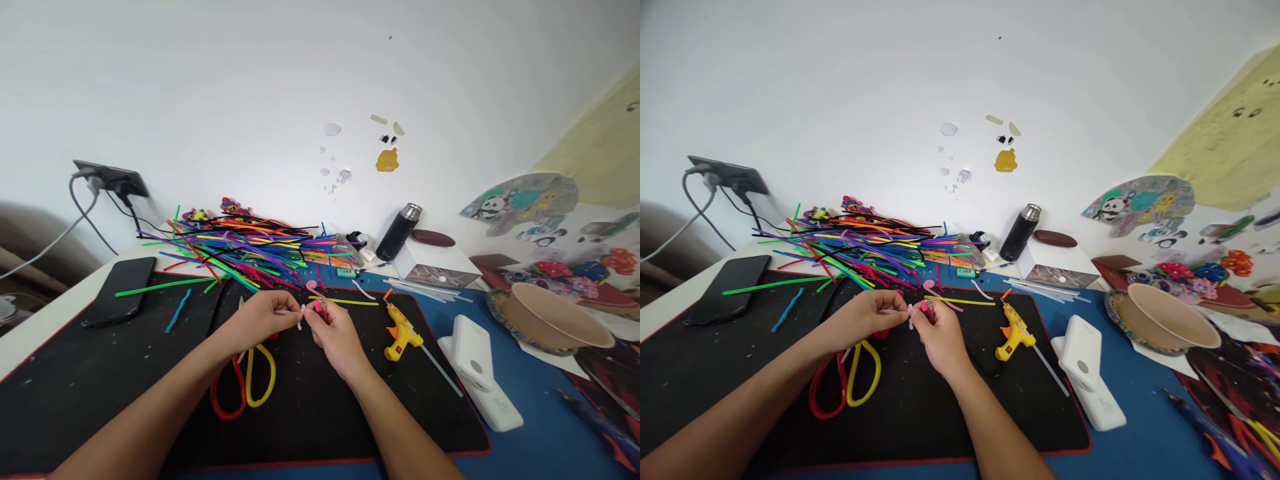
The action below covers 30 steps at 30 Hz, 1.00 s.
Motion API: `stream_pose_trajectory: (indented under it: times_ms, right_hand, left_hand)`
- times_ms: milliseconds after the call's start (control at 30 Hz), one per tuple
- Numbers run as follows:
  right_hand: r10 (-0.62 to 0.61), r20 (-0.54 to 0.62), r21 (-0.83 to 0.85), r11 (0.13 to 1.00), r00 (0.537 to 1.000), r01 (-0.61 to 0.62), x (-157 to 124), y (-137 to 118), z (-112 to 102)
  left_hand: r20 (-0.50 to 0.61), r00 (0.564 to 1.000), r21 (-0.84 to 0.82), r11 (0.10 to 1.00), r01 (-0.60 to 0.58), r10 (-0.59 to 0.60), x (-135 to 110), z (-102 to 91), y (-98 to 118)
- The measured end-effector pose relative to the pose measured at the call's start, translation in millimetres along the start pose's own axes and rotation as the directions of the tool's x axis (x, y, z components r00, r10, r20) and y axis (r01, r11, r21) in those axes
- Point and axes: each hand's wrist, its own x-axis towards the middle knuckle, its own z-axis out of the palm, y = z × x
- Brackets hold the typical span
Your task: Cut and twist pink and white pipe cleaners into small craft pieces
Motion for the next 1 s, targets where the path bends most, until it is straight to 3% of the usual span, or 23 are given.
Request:
stream_pose_trajectory:
  times_ms: [333, 667, 833, 1000]
  right_hand:
    - [0.033, 0.007, 0.173, 0.984, 0.999, -0.034, -0.2, -8.8, 2.0]
    - [0.01, -0.011, 0.082, 0.997, 1.0, -0.009, -0.6, -6.6, -0.2]
    - [0.016, 0.002, 0.09, 0.996, 1.0, -0.016, 0.4, -7.3, -2.7]
    - [0.016, 0.014, 0.052, 0.999, 1.0, -0.016, -0.3, -6.8, -1.9]
  left_hand:
    - [0.022, 1.0, -0.061, 0.998, 0.001, 0.001, -0.6, -1.2, -0.3]
    - [0.041, 0.999, -0.067, 0.998, -0.018, 0.021, -1.3, -2.0, 1.4]
    - [-0.028, 0.996, -0.117, 0.989, -0.091, 0.089, -2.2, -8.4, 4.7]
    - [0.114, 0.993, -0.178, 0.984, -0.016, 0.036, -3.0, -8.8, 3.7]
